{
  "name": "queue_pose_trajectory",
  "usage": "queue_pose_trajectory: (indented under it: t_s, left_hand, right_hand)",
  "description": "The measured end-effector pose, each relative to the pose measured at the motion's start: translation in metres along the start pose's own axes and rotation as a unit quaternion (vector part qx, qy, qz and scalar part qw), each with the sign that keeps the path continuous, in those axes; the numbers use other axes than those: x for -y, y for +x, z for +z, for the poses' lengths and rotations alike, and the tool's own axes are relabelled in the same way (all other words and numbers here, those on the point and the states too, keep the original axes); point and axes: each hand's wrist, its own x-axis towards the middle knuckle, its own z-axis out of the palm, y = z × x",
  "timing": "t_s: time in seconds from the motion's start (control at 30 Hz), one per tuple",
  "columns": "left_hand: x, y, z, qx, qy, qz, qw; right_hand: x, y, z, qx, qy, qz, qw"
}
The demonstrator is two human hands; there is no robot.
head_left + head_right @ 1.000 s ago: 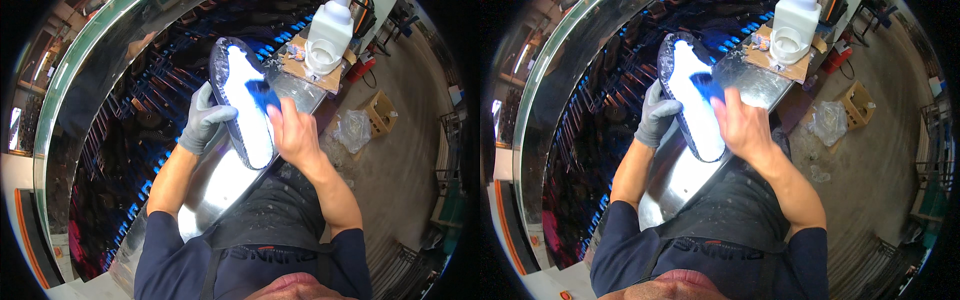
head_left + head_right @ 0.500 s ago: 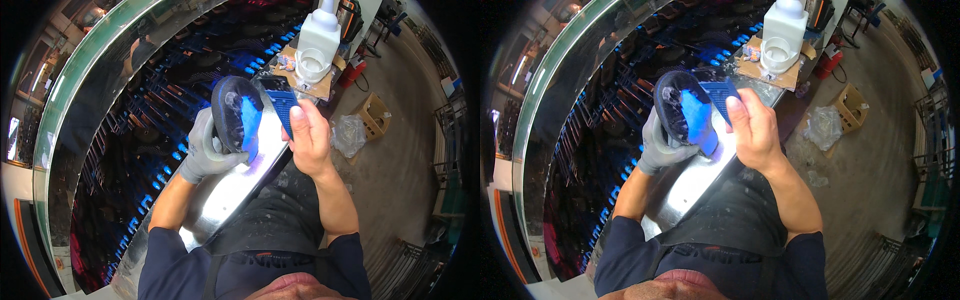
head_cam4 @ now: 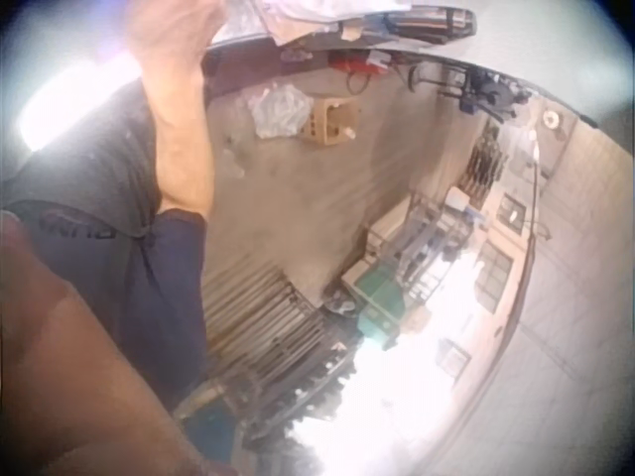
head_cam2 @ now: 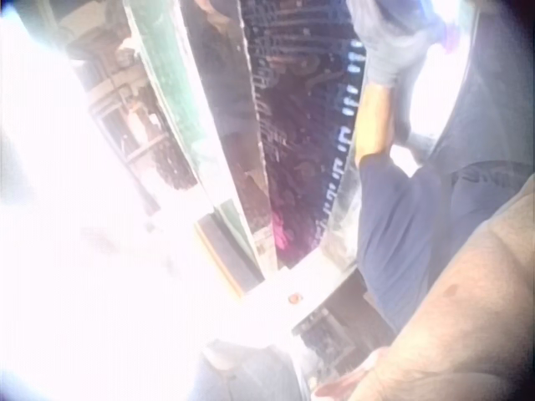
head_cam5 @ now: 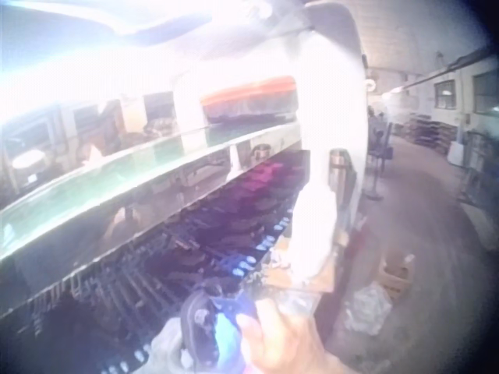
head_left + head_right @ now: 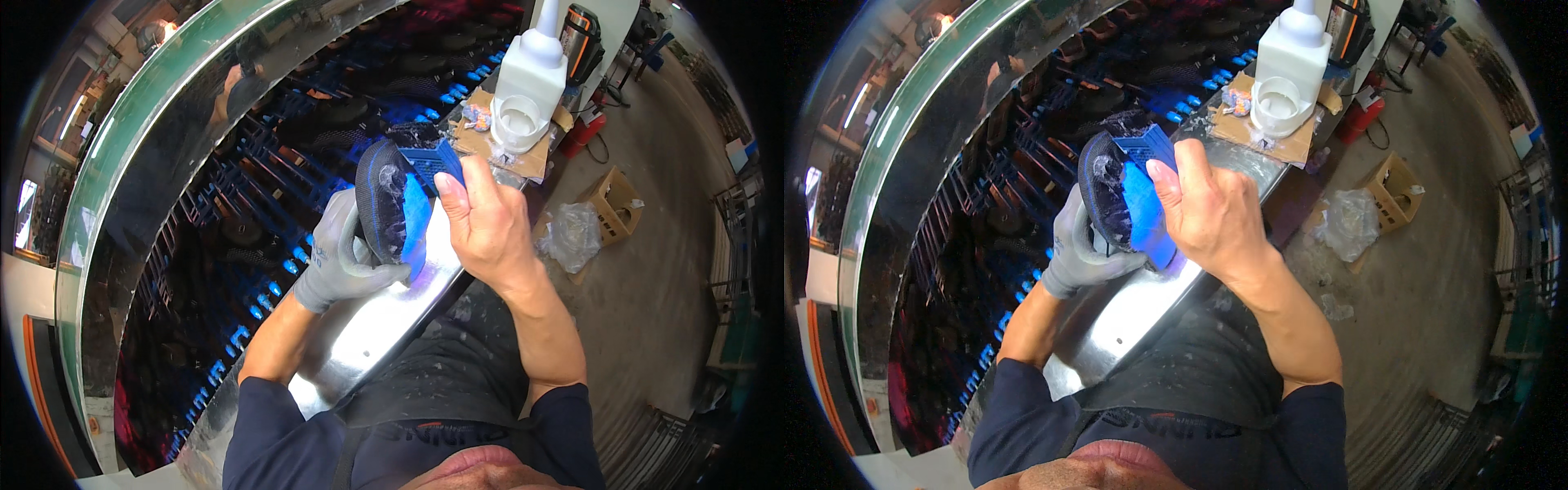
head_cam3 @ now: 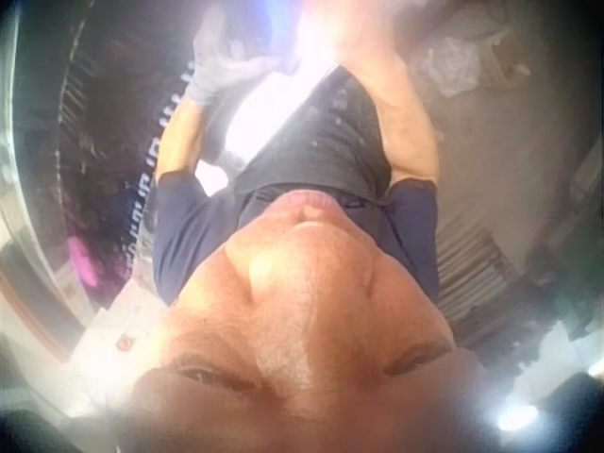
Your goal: The person applies a white adhesive to the sole of a black sneaker using a blue plastic spreader. The person repeatedly dips the spreader into a container of glue and spreads it evenly across the shoe sole, then places the shoe on a metal workbench.
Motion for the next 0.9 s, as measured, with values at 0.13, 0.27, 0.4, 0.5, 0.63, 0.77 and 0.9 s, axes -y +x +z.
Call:
queue_pose_trajectory:
  t_s: [0.13,0.27,0.4,0.5,0.63,0.77,0.9]
  left_hand:
    - [0.009,-0.009,-0.003,0.032,-0.011,-0.083,0.996]
    - [0.004,-0.002,0.000,-0.013,-0.028,-0.017,0.999]
    - [0.001,-0.001,0.001,0.013,-0.005,0.008,1.000]
    - [-0.006,0.001,0.000,0.025,0.009,0.002,1.000]
    - [-0.003,-0.002,0.003,0.005,0.039,0.017,0.999]
    - [-0.006,0.000,0.001,0.024,0.038,-0.014,0.999]
    - [-0.008,0.001,0.001,0.018,0.041,-0.015,0.999]
  right_hand:
    - [0.003,-0.012,-0.012,0.081,-0.078,-0.047,0.993]
    - [-0.020,-0.045,-0.035,0.104,-0.013,0.026,0.994]
    - [-0.025,-0.071,-0.032,0.111,0.196,0.157,0.962]
    - [-0.031,-0.078,-0.025,0.079,0.339,0.242,0.905]
    - [-0.031,-0.076,-0.016,0.076,0.404,0.250,0.877]
    - [-0.024,-0.071,-0.008,0.047,0.383,0.234,0.893]
    - [-0.030,-0.072,-0.002,0.060,0.403,0.232,0.883]
